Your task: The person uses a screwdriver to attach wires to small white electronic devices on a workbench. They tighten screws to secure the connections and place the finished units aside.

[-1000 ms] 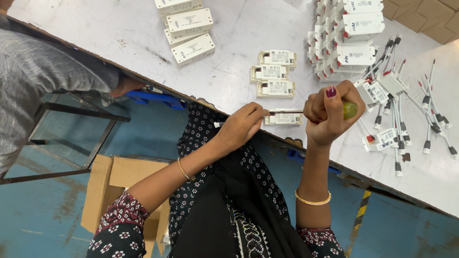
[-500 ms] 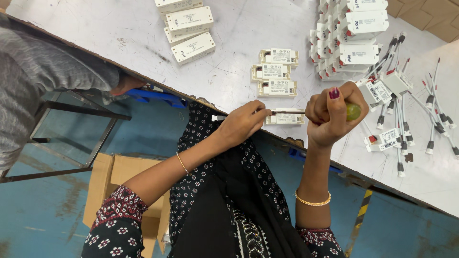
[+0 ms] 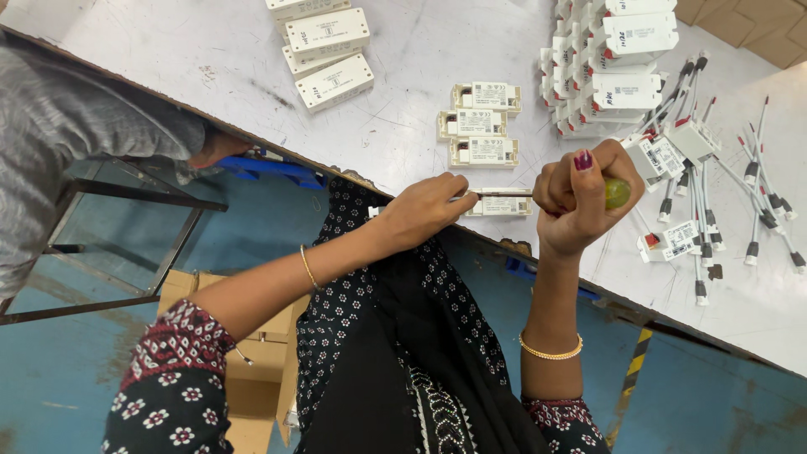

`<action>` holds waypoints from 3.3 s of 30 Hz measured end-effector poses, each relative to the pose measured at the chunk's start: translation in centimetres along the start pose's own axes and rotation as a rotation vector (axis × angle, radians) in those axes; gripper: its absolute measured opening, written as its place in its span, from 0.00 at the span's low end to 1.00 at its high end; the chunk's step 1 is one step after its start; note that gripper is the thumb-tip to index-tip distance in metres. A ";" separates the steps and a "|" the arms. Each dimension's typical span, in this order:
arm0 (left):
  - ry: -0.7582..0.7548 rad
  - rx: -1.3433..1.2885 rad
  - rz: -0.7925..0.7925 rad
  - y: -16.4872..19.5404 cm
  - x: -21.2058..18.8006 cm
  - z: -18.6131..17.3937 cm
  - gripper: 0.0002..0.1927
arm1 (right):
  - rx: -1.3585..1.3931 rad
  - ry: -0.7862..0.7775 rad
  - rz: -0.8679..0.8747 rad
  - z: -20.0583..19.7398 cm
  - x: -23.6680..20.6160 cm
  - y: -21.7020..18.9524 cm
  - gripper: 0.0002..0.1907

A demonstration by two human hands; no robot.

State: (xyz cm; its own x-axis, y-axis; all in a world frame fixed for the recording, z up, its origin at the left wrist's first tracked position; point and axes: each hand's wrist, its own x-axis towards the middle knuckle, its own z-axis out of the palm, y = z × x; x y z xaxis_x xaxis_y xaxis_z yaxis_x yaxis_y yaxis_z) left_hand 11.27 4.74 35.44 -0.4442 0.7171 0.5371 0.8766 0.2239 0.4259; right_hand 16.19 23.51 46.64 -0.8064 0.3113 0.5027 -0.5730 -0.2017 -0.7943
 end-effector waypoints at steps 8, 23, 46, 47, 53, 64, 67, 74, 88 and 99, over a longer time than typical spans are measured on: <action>0.038 -0.045 0.010 1.1 -0.6 -1.3 0.15 | -0.006 -0.008 -0.018 0.6 -0.8 -1.1 0.19; 0.002 0.037 0.034 -1.0 0.5 -1.8 0.14 | -0.010 -0.036 -0.021 1.3 1.4 0.8 0.18; 0.214 -0.331 -0.359 2.8 -1.9 -4.9 0.07 | -0.203 -0.078 0.018 8.3 -0.7 -1.8 0.18; 0.209 -0.309 -0.348 2.5 -1.8 -4.9 0.07 | -0.197 -0.079 0.023 8.2 -0.2 -1.5 0.18; 0.175 -0.196 -0.255 0.9 -0.7 -4.2 0.08 | -0.083 -0.030 0.077 7.6 2.3 0.0 0.19; 0.096 -0.297 -0.397 2.7 -1.2 -5.1 0.06 | -0.093 -0.005 -0.009 7.2 -0.1 -1.5 0.17; 0.184 -0.267 -0.498 5.1 -1.3 -5.1 0.06 | 0.053 0.047 -0.059 6.7 -1.1 -3.0 0.18; 0.044 -0.211 -0.722 4.5 -0.3 -4.2 0.05 | -0.412 -0.015 0.220 2.5 -2.8 -5.6 0.11; 0.313 -0.303 -0.369 5.3 2.3 -1.7 0.07 | -1.106 -0.316 0.448 1.3 -3.3 -4.8 0.16; 0.415 -0.226 -0.409 9.2 2.2 -4.6 0.07 | -0.903 -0.235 0.607 2.4 -3.1 -4.8 0.07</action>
State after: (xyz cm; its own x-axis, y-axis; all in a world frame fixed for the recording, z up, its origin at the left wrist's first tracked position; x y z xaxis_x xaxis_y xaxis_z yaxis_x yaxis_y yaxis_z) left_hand 17.53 5.34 43.92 -0.8104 0.2767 0.5165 0.5795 0.2483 0.7762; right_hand 21.08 21.26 49.72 -0.9793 0.1868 -0.0774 0.1652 0.5187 -0.8388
